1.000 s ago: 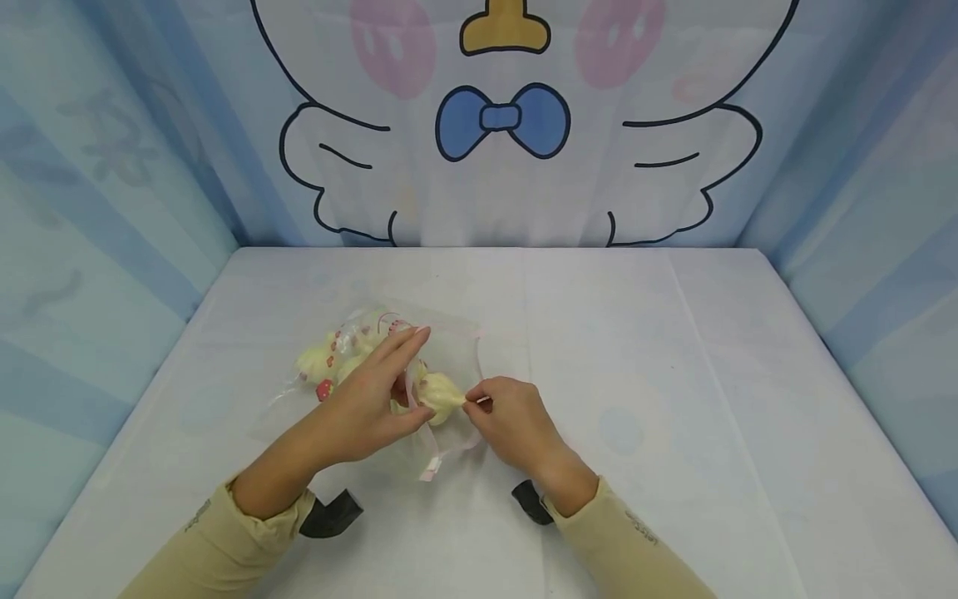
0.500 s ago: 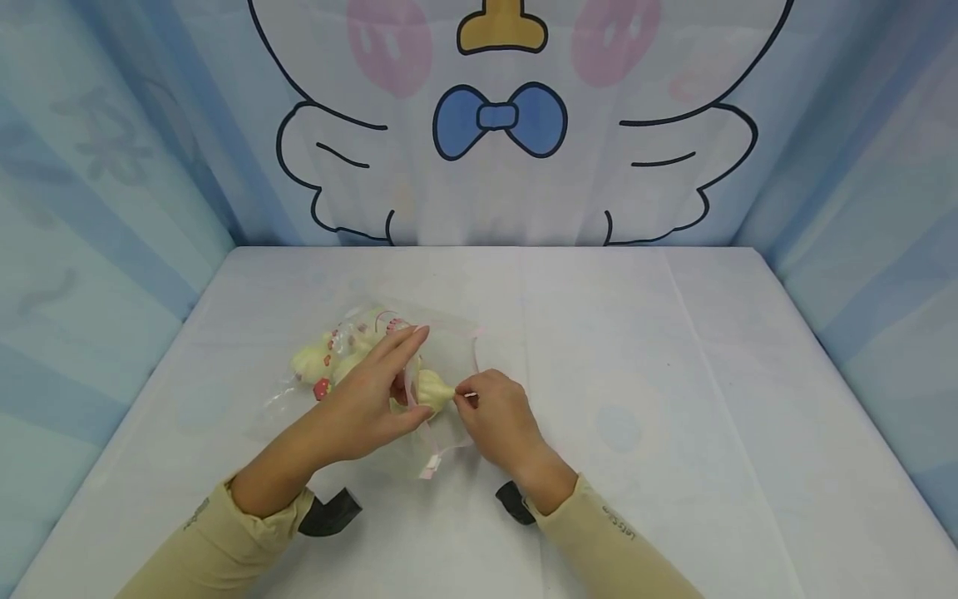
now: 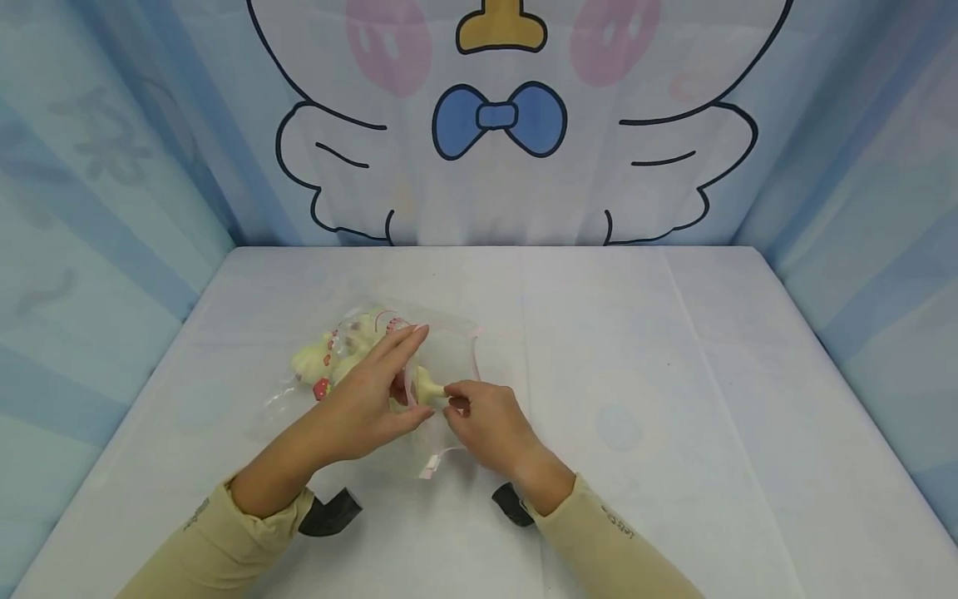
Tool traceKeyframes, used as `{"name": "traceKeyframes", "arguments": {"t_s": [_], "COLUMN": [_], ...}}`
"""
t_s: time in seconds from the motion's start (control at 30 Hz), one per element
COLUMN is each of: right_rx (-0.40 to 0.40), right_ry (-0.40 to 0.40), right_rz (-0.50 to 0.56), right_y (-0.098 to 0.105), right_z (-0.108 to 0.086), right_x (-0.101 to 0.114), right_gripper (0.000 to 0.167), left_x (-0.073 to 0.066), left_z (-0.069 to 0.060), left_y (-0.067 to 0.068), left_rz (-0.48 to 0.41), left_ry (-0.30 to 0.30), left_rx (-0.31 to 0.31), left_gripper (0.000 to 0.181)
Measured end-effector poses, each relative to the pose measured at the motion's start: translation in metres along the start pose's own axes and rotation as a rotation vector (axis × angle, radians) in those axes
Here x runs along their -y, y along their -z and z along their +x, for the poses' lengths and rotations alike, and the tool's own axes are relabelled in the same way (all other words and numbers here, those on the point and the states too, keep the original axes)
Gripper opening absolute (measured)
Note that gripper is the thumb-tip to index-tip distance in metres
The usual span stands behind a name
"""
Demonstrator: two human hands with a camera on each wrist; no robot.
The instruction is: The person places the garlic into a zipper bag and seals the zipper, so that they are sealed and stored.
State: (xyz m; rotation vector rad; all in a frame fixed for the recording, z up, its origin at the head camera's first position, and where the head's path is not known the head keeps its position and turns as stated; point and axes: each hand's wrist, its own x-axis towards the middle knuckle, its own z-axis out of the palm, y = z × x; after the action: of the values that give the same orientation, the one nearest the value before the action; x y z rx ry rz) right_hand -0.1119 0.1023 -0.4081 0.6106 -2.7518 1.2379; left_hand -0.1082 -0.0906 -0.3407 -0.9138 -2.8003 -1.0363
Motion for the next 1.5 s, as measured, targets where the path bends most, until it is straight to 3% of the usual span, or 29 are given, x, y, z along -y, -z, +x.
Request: {"name": "traceKeyframes", "arguments": {"t_s": [0.27, 0.73, 1.23, 1.5], "right_rx": [0.085, 0.153, 0.114, 0.01], "right_ry": [0.021, -0.041, -0.102, -0.042], "right_rz": [0.055, 0.137, 0.188, 0.184], "right_y": [-0.002, -0.008, 0.016, 0.035], "right_z": [0.004, 0.014, 0.005, -0.002], "right_x": [0.0, -0.001, -0.001, -0.001], "right_gripper": [0.026, 0.037, 0.038, 0.035], "left_x": [0.001, 0.002, 0.001, 0.002], "left_z": [-0.001, -0.001, -0.001, -0.002], "left_y": [0.0, 0.001, 0.002, 0.001], "left_rz": [-0.019, -0.042, 0.011, -0.009], "left_ry": [-0.013, -0.012, 0.015, 0.022], "left_rx": [-0.008, -0.009, -0.01, -0.003], "left_gripper": [0.086, 0.085, 0.088, 0.088]}}
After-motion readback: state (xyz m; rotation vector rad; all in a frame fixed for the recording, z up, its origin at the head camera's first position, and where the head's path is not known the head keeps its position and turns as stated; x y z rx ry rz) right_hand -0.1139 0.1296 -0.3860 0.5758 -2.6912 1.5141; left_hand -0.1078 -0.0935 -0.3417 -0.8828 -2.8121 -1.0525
